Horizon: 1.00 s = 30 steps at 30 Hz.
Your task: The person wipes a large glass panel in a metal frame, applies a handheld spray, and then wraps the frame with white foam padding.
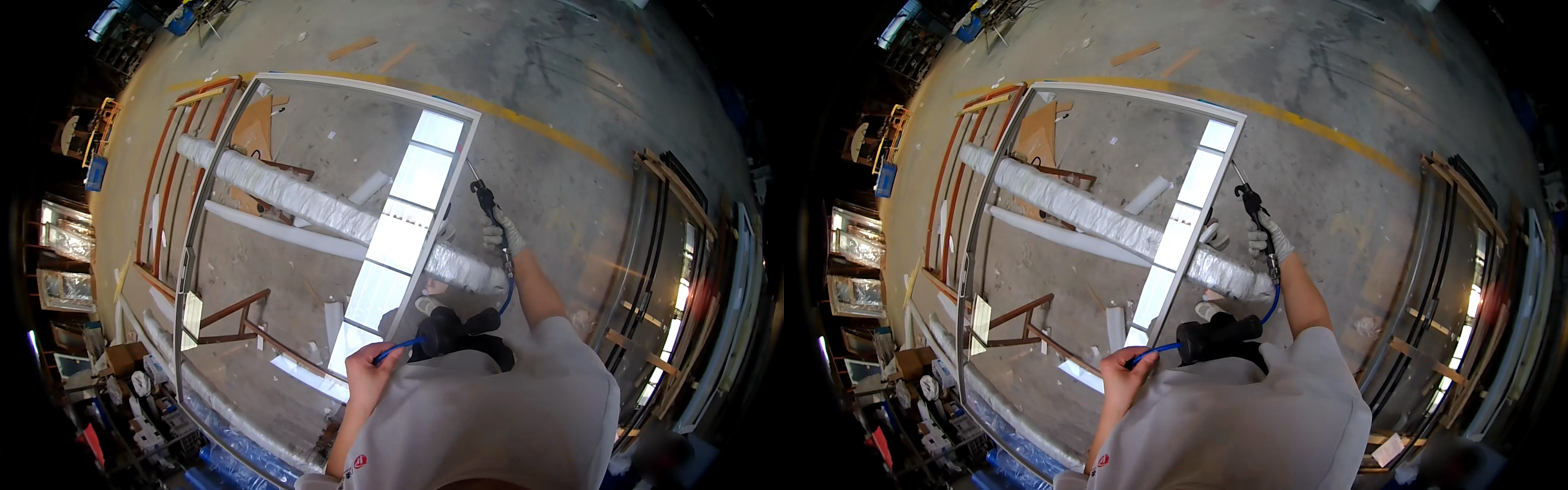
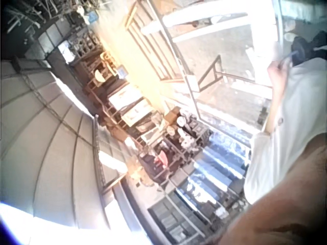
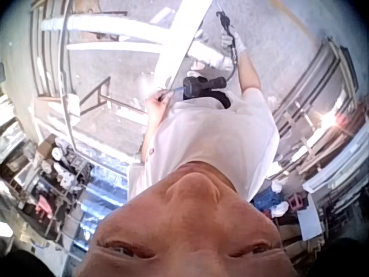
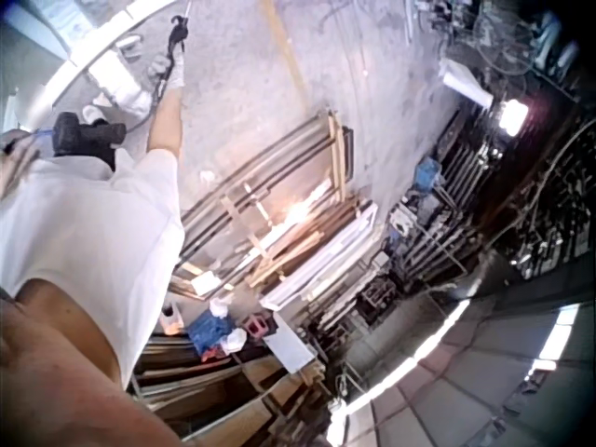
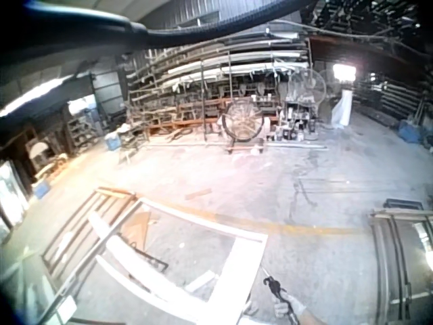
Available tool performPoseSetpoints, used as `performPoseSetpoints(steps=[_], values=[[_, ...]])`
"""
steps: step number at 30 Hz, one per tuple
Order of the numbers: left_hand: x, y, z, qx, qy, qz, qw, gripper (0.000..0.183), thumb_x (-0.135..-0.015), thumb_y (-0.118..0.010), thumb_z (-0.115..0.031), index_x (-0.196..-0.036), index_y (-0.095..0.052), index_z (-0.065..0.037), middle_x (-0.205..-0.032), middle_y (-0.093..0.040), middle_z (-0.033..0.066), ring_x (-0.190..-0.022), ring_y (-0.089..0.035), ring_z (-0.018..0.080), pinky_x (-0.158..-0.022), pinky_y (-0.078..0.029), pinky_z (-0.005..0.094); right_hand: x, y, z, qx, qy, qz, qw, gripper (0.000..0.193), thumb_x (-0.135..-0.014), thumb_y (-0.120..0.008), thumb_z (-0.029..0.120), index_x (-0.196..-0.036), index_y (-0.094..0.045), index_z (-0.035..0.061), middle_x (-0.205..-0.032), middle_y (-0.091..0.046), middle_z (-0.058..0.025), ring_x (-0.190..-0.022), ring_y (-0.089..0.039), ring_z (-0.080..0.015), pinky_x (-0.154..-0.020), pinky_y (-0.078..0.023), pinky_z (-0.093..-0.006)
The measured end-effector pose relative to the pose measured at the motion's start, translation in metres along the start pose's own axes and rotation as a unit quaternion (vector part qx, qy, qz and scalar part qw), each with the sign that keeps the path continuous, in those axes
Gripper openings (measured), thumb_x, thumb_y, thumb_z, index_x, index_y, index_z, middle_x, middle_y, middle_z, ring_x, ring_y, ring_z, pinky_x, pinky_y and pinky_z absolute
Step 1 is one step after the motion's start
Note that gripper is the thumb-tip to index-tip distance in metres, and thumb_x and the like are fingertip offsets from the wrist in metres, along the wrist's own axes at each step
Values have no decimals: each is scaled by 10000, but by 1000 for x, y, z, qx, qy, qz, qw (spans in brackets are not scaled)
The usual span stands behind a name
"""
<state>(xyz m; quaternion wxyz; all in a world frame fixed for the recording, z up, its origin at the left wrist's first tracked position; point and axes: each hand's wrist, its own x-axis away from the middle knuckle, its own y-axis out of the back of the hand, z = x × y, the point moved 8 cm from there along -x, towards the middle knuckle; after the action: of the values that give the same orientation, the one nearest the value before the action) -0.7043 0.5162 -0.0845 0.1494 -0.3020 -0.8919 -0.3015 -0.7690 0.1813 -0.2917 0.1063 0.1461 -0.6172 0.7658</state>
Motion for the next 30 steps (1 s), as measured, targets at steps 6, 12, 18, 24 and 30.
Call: performPoseSetpoints(steps=[6,12,18,24,30], values=[[-1,-13,-25,-33,-19,16,999,167,-746,-721,-150,-804,-677,1,-683,-646,88,-574,-572,134,-568,-459,247,-34,-17,20,-53,28,208,976,293,-874,-545,405,-819,-465,128,-497,-380,96,-394,-371,-56,-463,-378,-276],[-3,-6,-19,-19,-5,-21,1000,181,-739,-730,-164,-794,-680,0,-668,-643,89,-575,-578,128,-565,-461,244,-44,-27,30,-51,44,228,971,298,-882,-532,409,-786,-439,142,-501,-381,100,-407,-378,-50,-474,-385,-269],[2,16,-3,-1,6,-61,998,197,-736,-739,-178,-793,-681,2,-648,-632,67,-561,-547,100,-544,-442,230,-30,-38,30,-71,43,79,993,305,-876,-529,436,-803,-449,150,-513,-359,99,-421,-377,-37,-471,-399,-266],[8,59,6,74,17,-160,984,179,-751,-728,-152,-807,-674,9,-615,-592,10,-552,-489,54,-515,-394,201,19,-64,51,3,280,-195,940,415,-792,-604,450,-976,-551,82,-845,-584,-62,-707,-575,-215,-673,-527,-385],[41,111,48,177,57,-288,939,156,-744,-725,-101,-794,-659,31,-689,-627,18,-611,-531,46,-548,-400,169,5,-153,53,53,326,-180,927,400,-805,-596,481,-896,-533,96,-669,-540,-31,-582,-548,-177,-542,-495,-289]])
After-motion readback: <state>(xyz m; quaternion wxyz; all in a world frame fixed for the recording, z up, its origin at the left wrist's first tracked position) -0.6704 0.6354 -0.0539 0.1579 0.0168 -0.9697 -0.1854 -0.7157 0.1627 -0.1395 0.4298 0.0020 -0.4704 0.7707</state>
